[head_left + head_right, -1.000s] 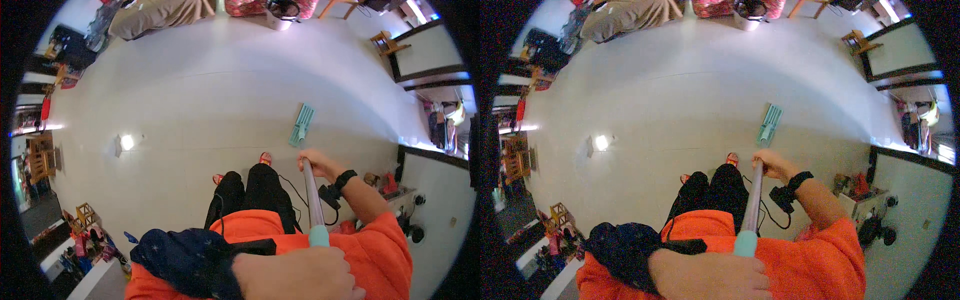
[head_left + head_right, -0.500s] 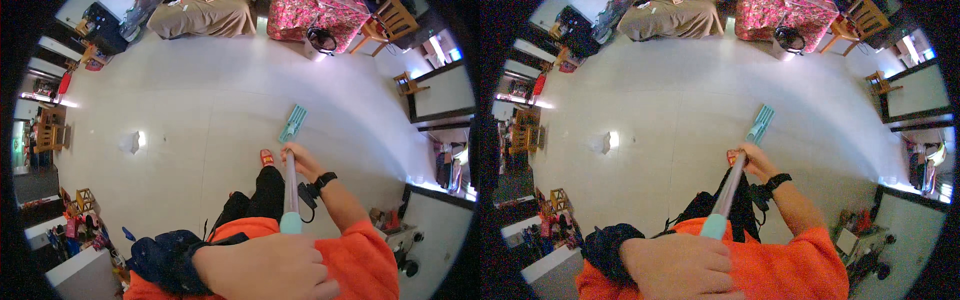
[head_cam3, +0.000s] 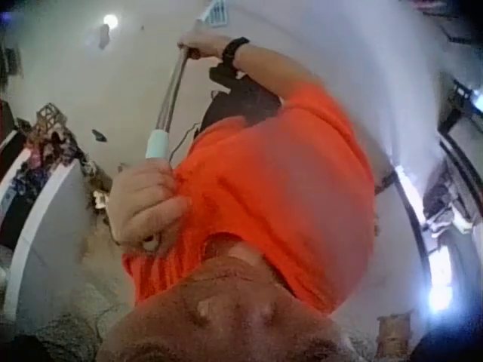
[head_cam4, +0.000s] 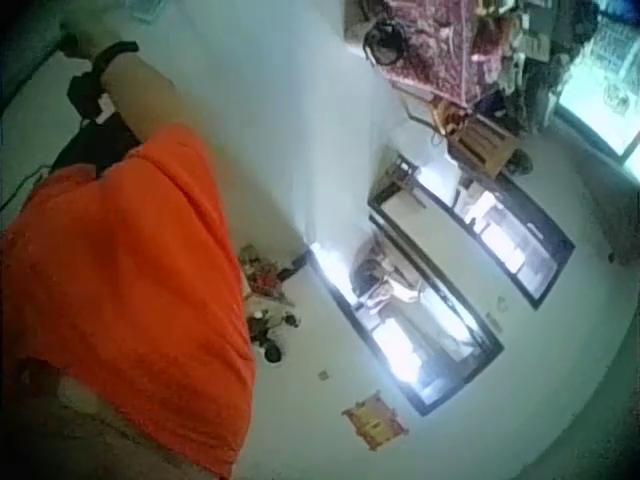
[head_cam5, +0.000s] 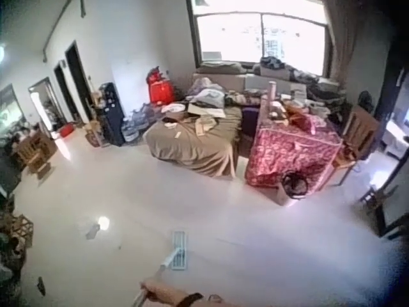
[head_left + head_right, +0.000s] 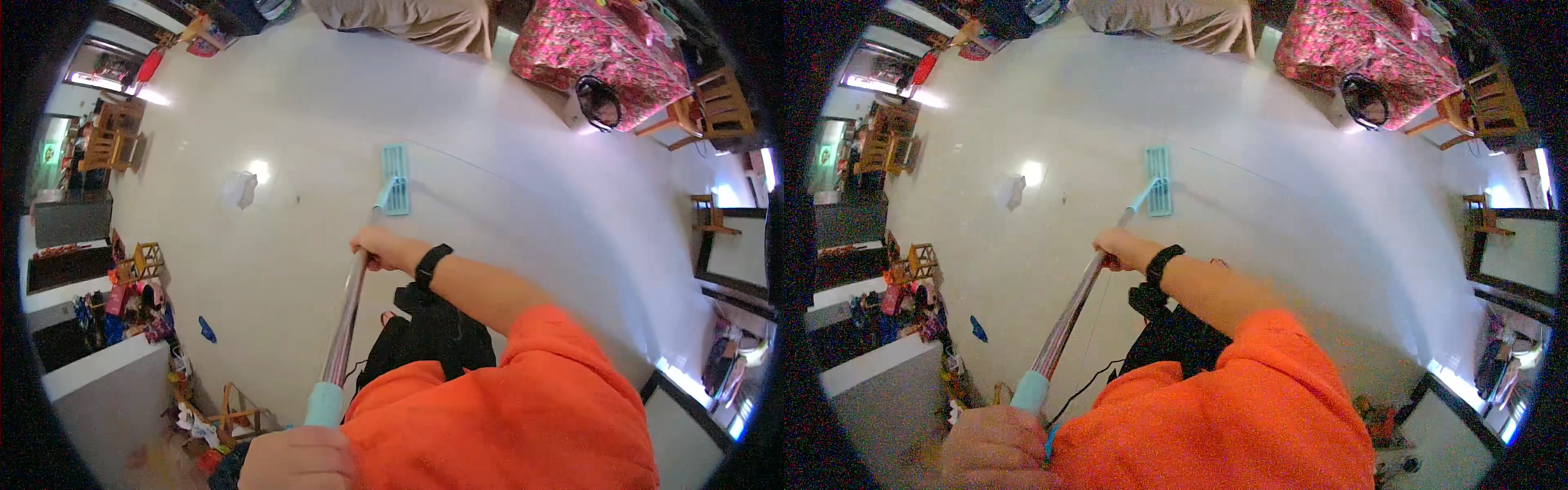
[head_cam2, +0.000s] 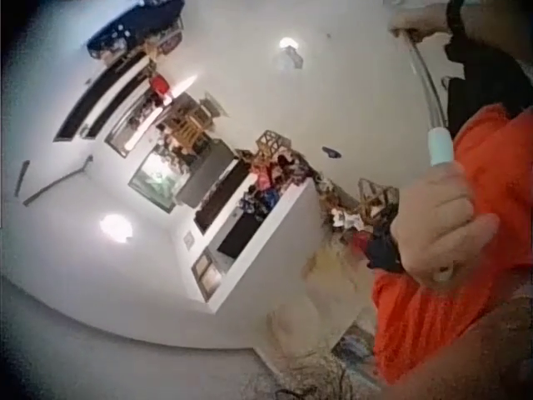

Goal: Mop the tiled floor and pick up plastic waste.

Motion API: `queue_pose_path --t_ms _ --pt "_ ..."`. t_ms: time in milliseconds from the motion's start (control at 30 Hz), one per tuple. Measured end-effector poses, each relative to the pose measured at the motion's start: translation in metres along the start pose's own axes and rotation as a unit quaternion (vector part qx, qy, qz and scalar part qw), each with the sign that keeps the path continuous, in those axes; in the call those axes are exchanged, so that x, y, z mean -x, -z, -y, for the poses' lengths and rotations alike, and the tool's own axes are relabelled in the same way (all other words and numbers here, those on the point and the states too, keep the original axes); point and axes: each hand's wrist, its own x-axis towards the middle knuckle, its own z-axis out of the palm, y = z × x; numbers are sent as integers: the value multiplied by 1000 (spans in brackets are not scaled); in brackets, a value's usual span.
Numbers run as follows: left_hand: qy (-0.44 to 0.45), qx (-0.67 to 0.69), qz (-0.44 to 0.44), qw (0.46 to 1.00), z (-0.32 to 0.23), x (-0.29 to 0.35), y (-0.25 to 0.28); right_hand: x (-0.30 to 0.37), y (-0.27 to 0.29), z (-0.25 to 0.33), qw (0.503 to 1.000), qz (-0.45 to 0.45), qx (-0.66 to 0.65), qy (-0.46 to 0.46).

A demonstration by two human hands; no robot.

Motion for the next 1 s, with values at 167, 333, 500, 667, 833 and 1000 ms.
queue_pose_path --t_ms 167,333,500,667,833,1000 --pt "21 -83 -66 994 10 -3 -13 -69 7 -16 965 150 186 108" --pt "-14 -16 52 998 -4 -28 -13 9 10 21 999 30 25 22" --pt "-96 25 28 995 -22 -25 -8 54 32 25 997 -22 -50 63" --pt "-123 75 111 983 -10 -36 -8 94 93 26 987 -109 -75 94" --pt "-152 138 193 959 8 -45 -28 120 155 -6 958 -190 -139 163" --pt "-199 144 288 926 24 -86 -67 175 224 -29 912 -261 -233 215"
